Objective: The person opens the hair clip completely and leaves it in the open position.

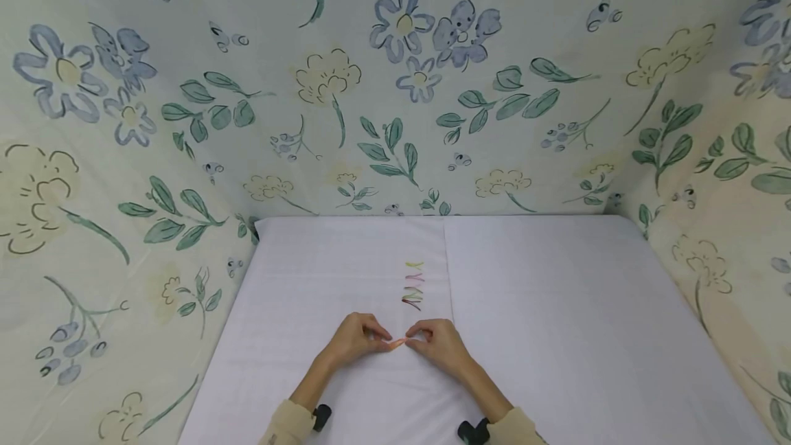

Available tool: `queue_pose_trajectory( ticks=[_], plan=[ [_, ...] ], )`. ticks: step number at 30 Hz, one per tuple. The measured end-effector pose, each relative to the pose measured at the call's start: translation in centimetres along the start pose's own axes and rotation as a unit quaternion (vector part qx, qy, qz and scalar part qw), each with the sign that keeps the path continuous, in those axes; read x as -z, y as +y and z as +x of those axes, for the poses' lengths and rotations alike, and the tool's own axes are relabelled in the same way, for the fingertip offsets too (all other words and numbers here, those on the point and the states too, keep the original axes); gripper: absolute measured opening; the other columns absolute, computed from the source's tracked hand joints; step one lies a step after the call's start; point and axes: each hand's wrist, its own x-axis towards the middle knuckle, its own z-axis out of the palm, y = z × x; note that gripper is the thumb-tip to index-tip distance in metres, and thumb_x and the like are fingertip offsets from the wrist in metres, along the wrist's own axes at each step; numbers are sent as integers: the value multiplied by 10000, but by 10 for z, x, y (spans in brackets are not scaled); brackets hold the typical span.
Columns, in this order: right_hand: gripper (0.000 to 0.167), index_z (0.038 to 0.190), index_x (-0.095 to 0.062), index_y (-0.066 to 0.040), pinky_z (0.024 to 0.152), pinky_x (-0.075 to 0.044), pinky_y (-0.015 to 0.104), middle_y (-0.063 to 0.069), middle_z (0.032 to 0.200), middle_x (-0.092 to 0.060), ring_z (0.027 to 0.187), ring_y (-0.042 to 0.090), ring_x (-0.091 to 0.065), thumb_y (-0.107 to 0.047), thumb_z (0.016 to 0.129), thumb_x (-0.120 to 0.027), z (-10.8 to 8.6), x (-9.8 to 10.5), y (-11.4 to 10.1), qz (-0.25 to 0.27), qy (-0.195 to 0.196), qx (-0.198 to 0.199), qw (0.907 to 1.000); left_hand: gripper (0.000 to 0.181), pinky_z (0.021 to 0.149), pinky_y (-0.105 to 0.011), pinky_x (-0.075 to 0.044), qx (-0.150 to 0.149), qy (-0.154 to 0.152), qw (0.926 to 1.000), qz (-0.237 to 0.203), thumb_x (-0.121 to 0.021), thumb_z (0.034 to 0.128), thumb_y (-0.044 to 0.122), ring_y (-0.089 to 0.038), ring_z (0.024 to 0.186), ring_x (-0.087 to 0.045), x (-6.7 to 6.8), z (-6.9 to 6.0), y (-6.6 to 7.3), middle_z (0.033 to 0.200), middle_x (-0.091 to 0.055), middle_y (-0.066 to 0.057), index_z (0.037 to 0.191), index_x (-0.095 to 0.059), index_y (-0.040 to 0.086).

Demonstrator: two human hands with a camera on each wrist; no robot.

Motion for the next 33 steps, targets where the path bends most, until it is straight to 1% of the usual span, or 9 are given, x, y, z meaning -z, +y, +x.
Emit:
queue_pose_trajectory(
  ticks=[4,11,14,20,25,29,33],
  plan=[
    [62,894,-810,-106,461,-228,158,-114,514,-386,459,-24,-271,-157,873,-836,0,0,1,-34,13,-27,10000,146,594,-191,-383,30,11,10000,6,-936,737,131,-17,629,-477,0,0,1,736,-713,35,854,-849,145],
    [83,896,-806,-98,466,-229,154,-124,512,-370,457,-28,-263,-173,875,-835,-2,0,2,-67,123,47,9999,150,601,-190,-384,75,42,9999,72,-928,737,106,-11,628,-469,-1,-1,3,732,-700,35,858,-847,142],
    [96,903,-803,-88,468,-228,153,-128,513,-365,457,-31,-261,-178,883,-829,-3,-1,2,-79,96,31,9999,150,602,-193,-380,86,59,9998,145,-927,734,99,-10,626,-462,-2,-1,4,724,-691,30,852,-845,143],
    [70,900,-803,-131,488,-231,153,-128,522,-355,472,-31,-257,-184,871,-838,-2,-2,4,-150,91,0,9998,128,610,-198,-383,112,91,9996,222,-925,747,119,-13,638,-475,-4,1,3,729,-694,46,841,-844,152],
    [53,886,-805,-146,491,-238,153,-136,529,-353,483,-43,-263,-177,864,-841,-3,-5,4,-223,232,92,9994,140,618,-201,-395,105,38,9998,191,-930,744,119,-20,641,-489,-5,1,2,713,-685,43,848,-843,157],
    [46,868,-804,-167,485,-237,152,-151,539,-350,491,-58,-268,-182,856,-846,-3,-8,6,-307,423,187,9985,144,635,-195,-395,49,-20,9999,136,-933,745,141,-14,657,-494,-7,2,1,719,-676,53,852,-840,170],
    [55,858,-801,-177,472,-236,151,-161,542,-345,487,-67,-267,-191,850,-853,-2,-9,7,-400,534,304,9973,101,635,-192,-394,23,-36,9999,102,-908,786,161,-12,667,-495,-8,4,1,738,-683,66,857,-840,186]
  ],
)
